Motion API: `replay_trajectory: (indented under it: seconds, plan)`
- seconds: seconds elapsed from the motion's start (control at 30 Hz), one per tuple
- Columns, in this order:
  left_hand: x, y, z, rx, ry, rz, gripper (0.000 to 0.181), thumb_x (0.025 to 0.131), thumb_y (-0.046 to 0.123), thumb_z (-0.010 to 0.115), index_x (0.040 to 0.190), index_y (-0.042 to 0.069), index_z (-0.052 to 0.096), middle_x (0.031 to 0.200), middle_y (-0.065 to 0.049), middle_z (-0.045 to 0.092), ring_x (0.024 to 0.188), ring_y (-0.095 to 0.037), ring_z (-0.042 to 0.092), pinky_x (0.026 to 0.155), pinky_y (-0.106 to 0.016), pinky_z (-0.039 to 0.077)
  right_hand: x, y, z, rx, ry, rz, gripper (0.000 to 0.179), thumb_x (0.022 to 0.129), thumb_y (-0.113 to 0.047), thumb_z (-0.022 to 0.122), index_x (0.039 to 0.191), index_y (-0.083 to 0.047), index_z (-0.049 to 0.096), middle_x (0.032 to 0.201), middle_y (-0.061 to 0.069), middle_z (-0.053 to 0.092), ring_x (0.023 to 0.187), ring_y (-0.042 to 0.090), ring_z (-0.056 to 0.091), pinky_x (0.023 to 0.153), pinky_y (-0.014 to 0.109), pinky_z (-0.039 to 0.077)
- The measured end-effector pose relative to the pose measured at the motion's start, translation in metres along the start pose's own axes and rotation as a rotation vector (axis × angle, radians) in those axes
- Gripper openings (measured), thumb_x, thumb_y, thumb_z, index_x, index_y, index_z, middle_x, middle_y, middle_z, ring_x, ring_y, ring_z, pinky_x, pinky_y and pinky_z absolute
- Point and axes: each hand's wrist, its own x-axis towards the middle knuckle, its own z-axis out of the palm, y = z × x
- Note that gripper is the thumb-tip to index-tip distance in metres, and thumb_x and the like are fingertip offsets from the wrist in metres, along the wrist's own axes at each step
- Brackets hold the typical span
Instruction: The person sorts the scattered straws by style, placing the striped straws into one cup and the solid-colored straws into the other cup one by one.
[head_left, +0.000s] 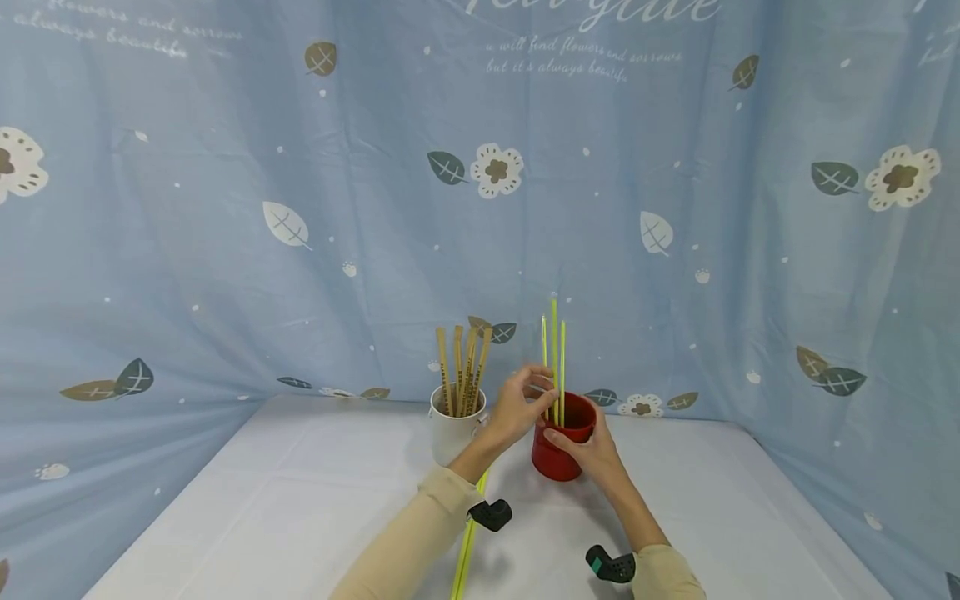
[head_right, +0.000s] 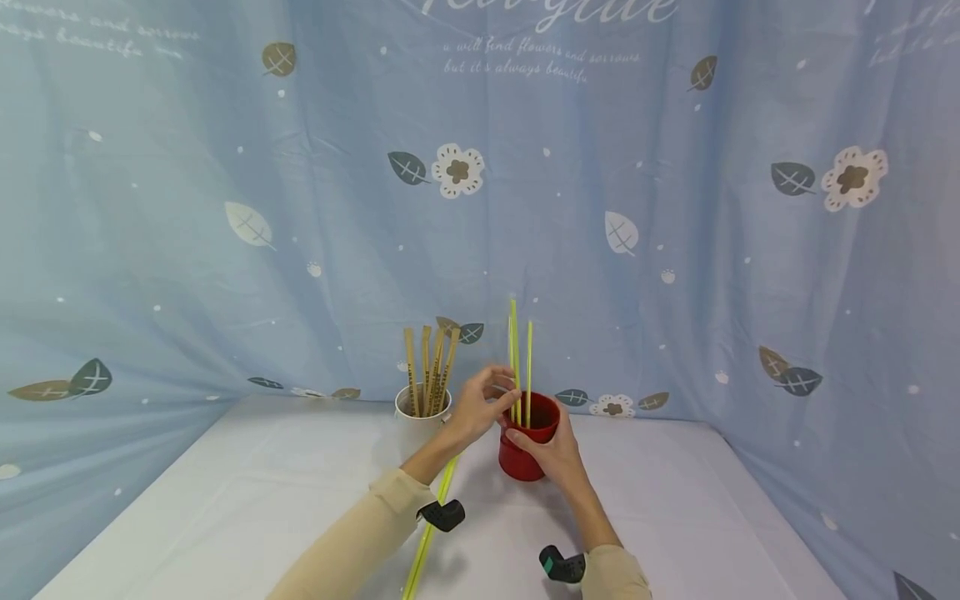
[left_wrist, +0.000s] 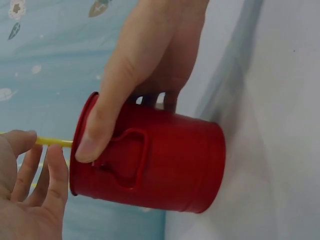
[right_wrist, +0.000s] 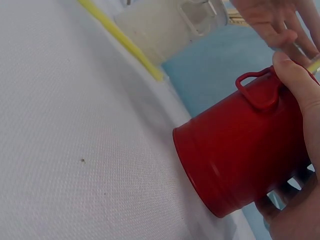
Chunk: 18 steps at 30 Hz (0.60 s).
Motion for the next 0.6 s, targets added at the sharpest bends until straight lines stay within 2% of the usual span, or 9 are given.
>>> replay_trajectory:
  seconds: [0.1,0.27,0.47,0.6]
  plan:
    - [-0.001,-0.003,0.004,0.046,0.002,-0.006,0.026,0.095,0.016,0.066,0.12,0.012,0.06,0.105,-0.014,0.067,0.084,-0.031,0.068,0.057,-0.039,0.059,0.0,-0.001,-0.001,-0.009,0.003,-0.011,0.087,0.083,-0.033,0.079,0.149,-0.014,0.025,0.146,0.01,0.042,0.134,0.032,0.042,0.104,0.054,0.046]
    - [-0.004,-0.006,0.006,0.119,0.017,-0.012,0.026,0.095,0.019,0.066,0.119,0.012,0.062,0.106,-0.009,0.07,0.086,-0.019,0.068,0.068,-0.022,0.055,-0.001,-0.003,-0.001,-0.017,0.002,-0.006,0.088,0.083,-0.034,0.079,0.149,-0.015,0.024,0.146,0.01,0.042,0.134,0.032,0.042,0.104,0.054,0.046]
    - [-0.006,-0.011,0.008,0.135,0.016,-0.011,0.021,0.094,0.016,0.067,0.115,0.011,0.064,0.105,-0.009,0.07,0.087,-0.017,0.068,0.055,-0.021,0.053,-0.001,-0.003,-0.001,-0.013,-0.002,-0.001,0.088,0.082,-0.035,0.08,0.149,-0.017,0.025,0.146,0.008,0.043,0.134,0.03,0.043,0.105,0.054,0.045]
    - [-0.006,-0.012,0.009,0.151,0.034,-0.016,0.021,0.092,0.013,0.068,0.113,0.01,0.066,0.104,-0.008,0.071,0.091,-0.019,0.069,0.057,-0.019,0.053,-0.001,-0.002,-0.001,-0.015,0.0,0.005,0.089,0.082,-0.034,0.08,0.149,-0.016,0.025,0.146,0.008,0.043,0.134,0.031,0.043,0.105,0.054,0.045]
